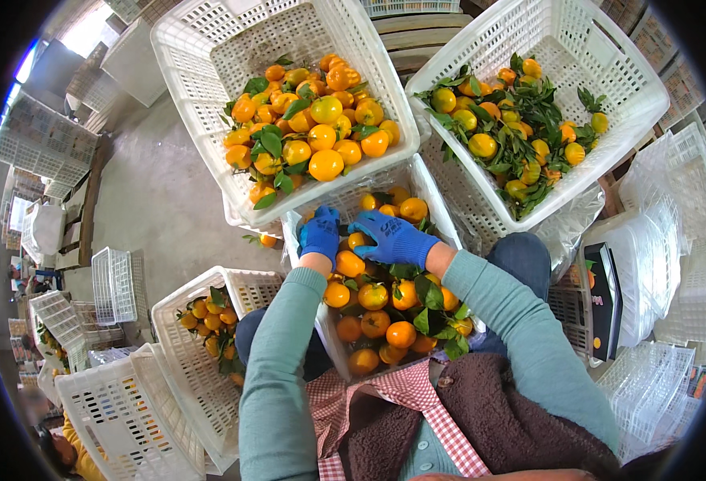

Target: The person prepares a white plastic crate by placing a foam insert and lining it with a plastic bag. Then the person transfers oranges with leaves from a larger basket into the lined crate, arranging them by hand.

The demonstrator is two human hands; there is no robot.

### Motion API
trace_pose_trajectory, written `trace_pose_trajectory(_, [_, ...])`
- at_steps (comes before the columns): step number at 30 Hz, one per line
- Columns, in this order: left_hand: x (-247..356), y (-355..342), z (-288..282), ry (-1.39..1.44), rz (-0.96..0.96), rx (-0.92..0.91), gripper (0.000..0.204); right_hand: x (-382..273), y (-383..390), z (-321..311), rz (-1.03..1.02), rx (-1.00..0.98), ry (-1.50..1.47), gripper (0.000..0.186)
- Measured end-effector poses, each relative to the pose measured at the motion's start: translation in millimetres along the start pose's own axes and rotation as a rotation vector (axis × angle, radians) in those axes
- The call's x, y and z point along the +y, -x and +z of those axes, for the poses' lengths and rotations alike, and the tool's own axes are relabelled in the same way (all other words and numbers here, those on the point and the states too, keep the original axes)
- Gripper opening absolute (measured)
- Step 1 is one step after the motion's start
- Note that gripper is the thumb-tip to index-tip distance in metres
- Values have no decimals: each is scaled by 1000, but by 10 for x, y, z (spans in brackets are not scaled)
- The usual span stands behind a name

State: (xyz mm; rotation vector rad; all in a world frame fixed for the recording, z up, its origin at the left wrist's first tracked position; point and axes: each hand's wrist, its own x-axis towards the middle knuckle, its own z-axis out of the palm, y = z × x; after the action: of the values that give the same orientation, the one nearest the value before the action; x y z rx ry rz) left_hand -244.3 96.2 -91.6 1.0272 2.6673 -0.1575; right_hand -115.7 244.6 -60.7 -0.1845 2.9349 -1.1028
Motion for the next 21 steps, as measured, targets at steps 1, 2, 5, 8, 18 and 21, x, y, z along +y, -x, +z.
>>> trace_pose_trajectory(1, [-13, 13, -10, 27, -18, 34, 25, 9, -2, -9, 5, -33, -39, 55])
trace_pose_trajectory(2, [-16, 22, -18, 33, -34, 31, 26, 12, -7, -20, 52, -91, -70, 57])
trace_pose_trajectory(5, [23, 36, -40, 141, -153, 154, 28, -8, 2, -53, 104, -148, -85, 63])
trace_pose_trajectory(8, [99, 39, -59, 105, -187, 136, 29, -34, 20, -46, 125, -90, -92, 65])
trace_pose_trajectory(18, [76, 46, -107, -32, -56, 113, 26, 3, -63, -140, 118, -79, -203, 64])
trace_pose_trajectory(21, [38, 61, -90, -23, 25, 112, 25, -33, -73, -346, 36, -157, -240, 50])
